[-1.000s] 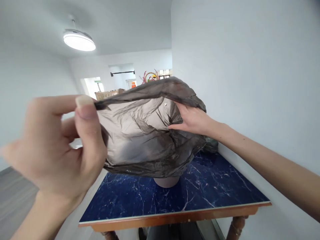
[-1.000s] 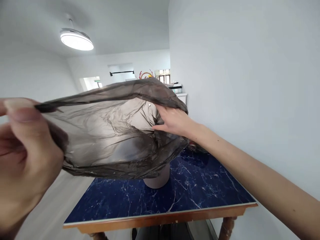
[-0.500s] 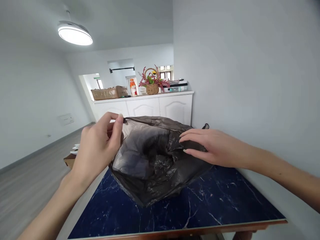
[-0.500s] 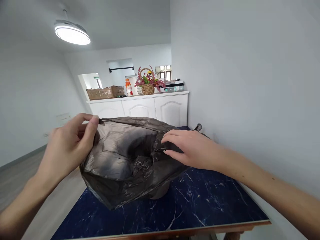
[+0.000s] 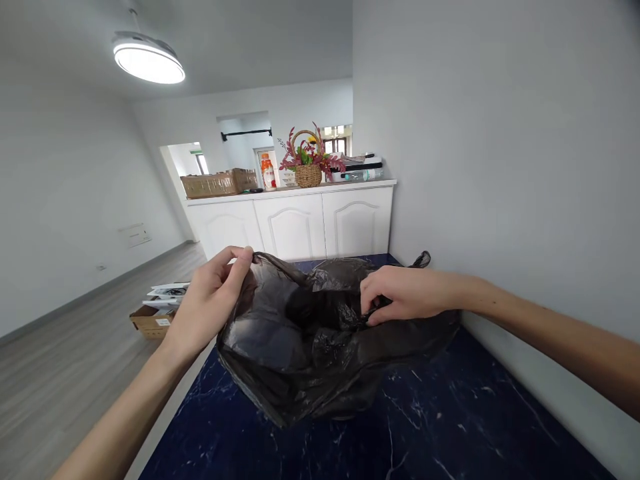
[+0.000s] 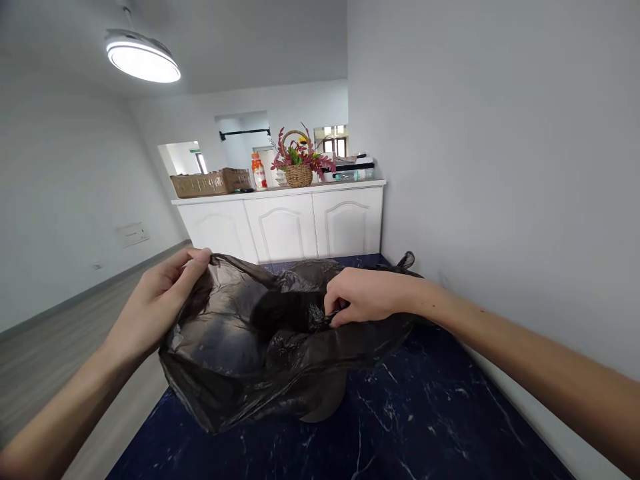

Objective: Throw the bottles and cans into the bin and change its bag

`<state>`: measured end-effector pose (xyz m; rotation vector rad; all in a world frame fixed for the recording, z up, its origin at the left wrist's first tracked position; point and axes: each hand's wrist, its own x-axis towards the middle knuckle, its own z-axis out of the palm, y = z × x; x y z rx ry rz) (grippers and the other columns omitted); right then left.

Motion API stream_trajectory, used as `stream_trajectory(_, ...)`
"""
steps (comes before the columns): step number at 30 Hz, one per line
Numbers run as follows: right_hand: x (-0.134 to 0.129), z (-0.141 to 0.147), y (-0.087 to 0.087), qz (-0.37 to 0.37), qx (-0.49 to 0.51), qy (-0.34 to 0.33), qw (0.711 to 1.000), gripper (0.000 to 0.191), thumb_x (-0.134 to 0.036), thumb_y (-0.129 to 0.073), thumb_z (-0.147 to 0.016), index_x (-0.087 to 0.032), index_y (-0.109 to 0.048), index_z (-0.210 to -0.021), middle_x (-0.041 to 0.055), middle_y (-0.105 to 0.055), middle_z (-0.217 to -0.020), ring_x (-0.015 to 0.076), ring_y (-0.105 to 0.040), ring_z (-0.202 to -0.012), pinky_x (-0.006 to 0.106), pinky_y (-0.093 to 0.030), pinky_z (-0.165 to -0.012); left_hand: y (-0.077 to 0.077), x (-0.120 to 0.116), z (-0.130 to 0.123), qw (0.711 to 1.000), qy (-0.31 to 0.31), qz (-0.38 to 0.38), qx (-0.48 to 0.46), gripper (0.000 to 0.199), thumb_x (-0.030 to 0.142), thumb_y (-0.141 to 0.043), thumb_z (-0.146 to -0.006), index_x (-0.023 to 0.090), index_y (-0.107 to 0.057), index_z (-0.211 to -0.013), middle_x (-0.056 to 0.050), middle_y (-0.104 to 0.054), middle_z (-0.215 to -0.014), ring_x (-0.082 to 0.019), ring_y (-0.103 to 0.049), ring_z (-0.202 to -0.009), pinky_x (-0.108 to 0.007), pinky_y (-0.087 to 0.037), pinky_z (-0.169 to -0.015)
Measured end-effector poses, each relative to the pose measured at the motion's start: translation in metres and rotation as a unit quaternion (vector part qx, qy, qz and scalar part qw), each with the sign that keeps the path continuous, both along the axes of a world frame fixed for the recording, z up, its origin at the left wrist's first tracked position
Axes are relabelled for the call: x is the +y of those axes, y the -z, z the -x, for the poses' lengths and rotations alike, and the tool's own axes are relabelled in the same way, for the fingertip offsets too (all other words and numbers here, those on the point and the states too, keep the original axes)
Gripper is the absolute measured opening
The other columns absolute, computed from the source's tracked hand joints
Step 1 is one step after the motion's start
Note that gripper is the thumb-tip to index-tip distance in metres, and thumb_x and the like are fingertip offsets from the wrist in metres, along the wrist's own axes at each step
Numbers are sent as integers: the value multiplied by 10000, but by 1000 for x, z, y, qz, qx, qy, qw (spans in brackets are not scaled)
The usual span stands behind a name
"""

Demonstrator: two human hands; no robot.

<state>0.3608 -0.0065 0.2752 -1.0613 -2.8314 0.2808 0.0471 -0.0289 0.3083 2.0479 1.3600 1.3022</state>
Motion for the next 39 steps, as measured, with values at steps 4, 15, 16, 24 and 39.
stream_trajectory(4, 11, 9, 5, -42, 38, 37, 998, 83, -208, -749, -943, -198, -802, -879, 37, -764, -892, 176, -669, -773, 297, -472, -729, 4, 5, 4, 1000, -11, 9, -2, 429, 615, -538, -999, 222, -543, -828, 54, -424, -607, -107, -355, -521, -207, -303, -469)
stream_trajectory(15, 39, 38, 27, -72, 8, 77, 994, 87, -163, -716, -915, -196, -784, -960, 89, -780, -1046, 266, -708, -971, 348, -478, -779, 25, 13, 26, 998, -48, 36, -8, 428, 631, -526, -993, 231, -544, -843, 57, -357, -602, -119, -312, -528, -225, -262, -479)
stream_trajectory(16, 36, 36, 26, -63, 12, 72, 995, 114, -177, -719, -921, -204, -789, -1006, 83, -789, -1071, 269, -716, -991, 353, -492, -802, 26, 13, 29, 998, -52, 37, -5, 432, 637, -521, -994, 232, -550, -848, 55, -360, -603, -121, -316, -530, -227, -260, -481)
stream_trajectory(24, -36, 9, 14, -65, 206, 55, 975, 398, -560, -738, -955, -277, -748, -1236, 48, -786, -1199, 231, -728, -1085, 345, -561, -918, 37, 16, 48, 997, -57, 40, 20, 471, 686, -518, -991, 233, -604, -892, 33, -480, -651, -138, -422, -585, -225, -336, -511)
stream_trajectory(39, -93, -14, 47, -248, 95, -24, 964, 227, -137, -517, -1060, -259, -681, -961, 29, -732, -937, 196, -653, -843, 366, -514, -808, 63, 15, 52, 987, -63, 82, -123, 494, 734, -657, -899, 243, -620, -934, 23, -565, -721, -145, -503, -607, -214, -405, -511)
